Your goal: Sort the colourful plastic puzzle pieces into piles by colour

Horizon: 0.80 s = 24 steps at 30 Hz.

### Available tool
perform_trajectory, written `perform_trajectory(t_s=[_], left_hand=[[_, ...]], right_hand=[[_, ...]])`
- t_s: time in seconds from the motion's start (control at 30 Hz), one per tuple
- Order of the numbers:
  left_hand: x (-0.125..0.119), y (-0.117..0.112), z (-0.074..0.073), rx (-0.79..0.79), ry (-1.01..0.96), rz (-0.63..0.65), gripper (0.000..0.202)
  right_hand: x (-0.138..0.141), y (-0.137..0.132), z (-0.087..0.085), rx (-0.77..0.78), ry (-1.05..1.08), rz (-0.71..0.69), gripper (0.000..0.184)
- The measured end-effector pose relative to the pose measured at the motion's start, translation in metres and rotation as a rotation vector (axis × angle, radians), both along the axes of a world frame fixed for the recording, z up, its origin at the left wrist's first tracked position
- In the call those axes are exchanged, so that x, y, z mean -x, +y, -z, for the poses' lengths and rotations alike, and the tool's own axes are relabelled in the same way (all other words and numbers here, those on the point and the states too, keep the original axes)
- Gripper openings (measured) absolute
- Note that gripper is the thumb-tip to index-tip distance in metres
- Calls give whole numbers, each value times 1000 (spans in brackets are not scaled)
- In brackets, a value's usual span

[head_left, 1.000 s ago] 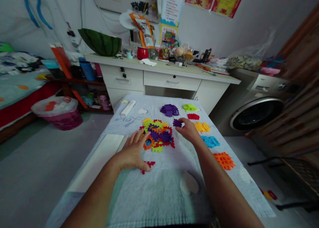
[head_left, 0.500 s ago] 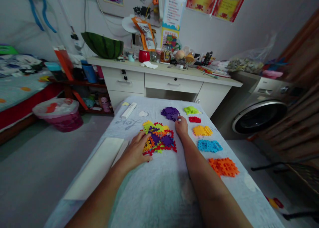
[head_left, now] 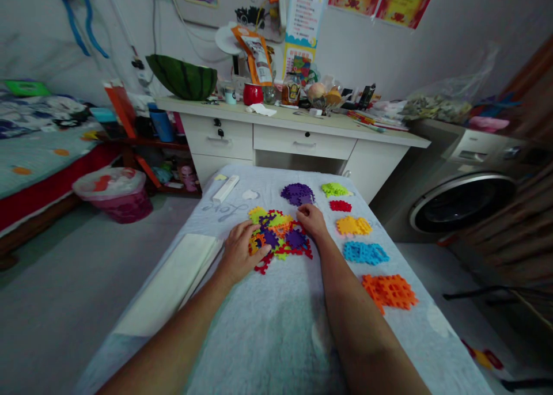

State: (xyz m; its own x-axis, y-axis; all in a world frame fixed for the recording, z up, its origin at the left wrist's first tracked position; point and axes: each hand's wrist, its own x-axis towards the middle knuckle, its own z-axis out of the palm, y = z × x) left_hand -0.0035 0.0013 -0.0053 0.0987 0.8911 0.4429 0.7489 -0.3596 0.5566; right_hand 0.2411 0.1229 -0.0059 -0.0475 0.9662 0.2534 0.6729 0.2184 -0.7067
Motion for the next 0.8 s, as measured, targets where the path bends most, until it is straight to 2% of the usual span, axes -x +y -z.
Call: perform_trajectory(t_s=[0.13,0.37,0.43,0.57,0.7,0.8], left_hand=[[-5,-2,1,-38,84,-14,60],[-11,-4,3,-42,172,-46,65],[-11,-4,4,-38,188,-40,66],[-9,-4,6,-38,171,-14,68],[-7,-3,8,-36,132,12,67],[-6,-2,8,-32,106,24,67]], right_hand=[[5,-4,-10,49,-50,-95,18],[36,-20,-37,-97,-233,-334,25],[48,-25,-41,-107,-290,-355,31],[63,-29,-38,-83,-390,-329,37],[67,-27,-33,-83,-404,-301,30],[64,-26,-34,-87,-350,-333,25]])
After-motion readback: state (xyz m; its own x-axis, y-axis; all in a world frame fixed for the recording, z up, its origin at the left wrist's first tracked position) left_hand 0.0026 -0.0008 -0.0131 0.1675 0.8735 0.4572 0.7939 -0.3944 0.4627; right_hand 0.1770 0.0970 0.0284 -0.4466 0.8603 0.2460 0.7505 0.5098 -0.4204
